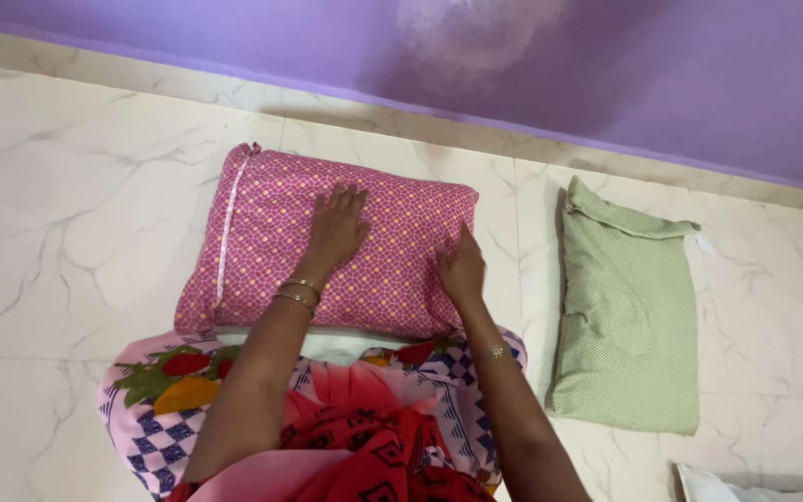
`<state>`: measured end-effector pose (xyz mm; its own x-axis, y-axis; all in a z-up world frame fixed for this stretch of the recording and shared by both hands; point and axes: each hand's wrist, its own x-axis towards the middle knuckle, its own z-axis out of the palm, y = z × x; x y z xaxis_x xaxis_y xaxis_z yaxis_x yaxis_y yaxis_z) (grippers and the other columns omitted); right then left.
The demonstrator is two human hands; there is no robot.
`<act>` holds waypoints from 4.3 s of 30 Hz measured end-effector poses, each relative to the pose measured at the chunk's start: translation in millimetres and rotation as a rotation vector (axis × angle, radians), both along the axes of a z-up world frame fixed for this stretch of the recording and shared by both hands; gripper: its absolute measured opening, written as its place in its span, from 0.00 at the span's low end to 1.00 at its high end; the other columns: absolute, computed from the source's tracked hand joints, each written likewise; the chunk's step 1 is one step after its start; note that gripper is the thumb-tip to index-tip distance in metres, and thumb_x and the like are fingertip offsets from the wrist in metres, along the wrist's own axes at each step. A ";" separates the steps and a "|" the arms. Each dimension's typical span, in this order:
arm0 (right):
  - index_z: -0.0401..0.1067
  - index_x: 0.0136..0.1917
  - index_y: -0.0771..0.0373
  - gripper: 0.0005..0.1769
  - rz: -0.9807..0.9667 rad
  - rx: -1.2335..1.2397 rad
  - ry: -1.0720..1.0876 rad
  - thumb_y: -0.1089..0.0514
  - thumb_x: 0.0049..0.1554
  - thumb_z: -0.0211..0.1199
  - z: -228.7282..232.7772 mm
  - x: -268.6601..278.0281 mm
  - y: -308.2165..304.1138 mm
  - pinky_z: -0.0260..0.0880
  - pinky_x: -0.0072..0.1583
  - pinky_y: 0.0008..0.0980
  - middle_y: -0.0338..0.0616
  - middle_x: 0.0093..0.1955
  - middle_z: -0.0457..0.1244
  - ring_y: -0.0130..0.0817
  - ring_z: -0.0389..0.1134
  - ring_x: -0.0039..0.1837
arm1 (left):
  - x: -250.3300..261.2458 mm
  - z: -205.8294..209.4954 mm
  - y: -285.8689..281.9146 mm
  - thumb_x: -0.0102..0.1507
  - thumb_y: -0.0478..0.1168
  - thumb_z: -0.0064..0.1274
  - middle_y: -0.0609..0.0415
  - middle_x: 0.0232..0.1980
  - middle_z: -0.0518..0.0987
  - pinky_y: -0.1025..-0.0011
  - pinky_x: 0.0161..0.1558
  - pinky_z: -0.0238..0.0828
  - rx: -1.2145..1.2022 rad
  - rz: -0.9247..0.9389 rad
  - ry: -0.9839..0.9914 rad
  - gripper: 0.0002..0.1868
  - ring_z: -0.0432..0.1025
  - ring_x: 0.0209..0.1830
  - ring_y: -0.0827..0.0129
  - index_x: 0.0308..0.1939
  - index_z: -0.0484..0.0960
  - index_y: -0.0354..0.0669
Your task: The person puts pillowcases on two pillows. First, a pink patterned pillowcase is placed over a white pillow and smoothed. Then, a green patterned pillowcase is placed over another white pillow, smoothed, and the edges are tucked in. Finally, the pink pillowcase is placed over the first pillow again and smoothed.
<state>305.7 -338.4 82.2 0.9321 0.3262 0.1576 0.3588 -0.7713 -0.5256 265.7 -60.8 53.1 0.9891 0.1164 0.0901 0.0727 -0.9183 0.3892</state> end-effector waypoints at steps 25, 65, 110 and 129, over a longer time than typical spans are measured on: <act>0.28 0.85 0.52 0.51 0.208 -0.527 0.207 0.22 0.62 0.33 -113.3 70.2 96.8 0.13 0.78 0.59 0.51 0.88 0.23 0.46 0.18 0.87 | -2.6 -94.6 -0.7 0.68 0.64 0.35 0.47 0.83 0.50 0.40 0.76 0.30 0.129 0.107 -0.156 0.39 0.43 0.83 0.52 0.79 0.55 0.53; 0.45 0.83 0.60 0.44 -0.170 -0.123 0.118 0.31 0.64 0.40 -117.4 -28.4 -27.2 0.37 0.79 0.65 0.57 0.86 0.40 0.52 0.39 0.86 | -169.7 -59.8 27.9 0.74 0.49 0.37 0.42 0.85 0.47 0.46 0.83 0.36 -0.092 0.611 -0.108 0.32 0.44 0.87 0.49 0.81 0.53 0.46; 0.23 0.85 0.49 0.57 -0.201 -0.402 0.401 0.16 0.56 0.30 -85.2 -32.0 -19.1 0.23 0.78 0.65 0.51 0.88 0.23 0.47 0.23 0.87 | -178.0 -57.1 52.7 0.68 0.73 0.12 0.53 0.85 0.28 0.40 0.76 0.30 0.122 0.527 0.513 0.46 0.25 0.84 0.58 0.82 0.32 0.53; 0.39 0.84 0.57 0.49 -0.307 -0.079 0.234 0.28 0.63 0.45 -128.3 -22.0 -43.2 0.33 0.78 0.65 0.57 0.86 0.36 0.52 0.34 0.86 | -182.4 -84.1 37.1 0.67 0.54 0.39 0.34 0.84 0.45 0.35 0.76 0.26 -0.143 0.655 0.002 0.43 0.34 0.84 0.43 0.80 0.48 0.32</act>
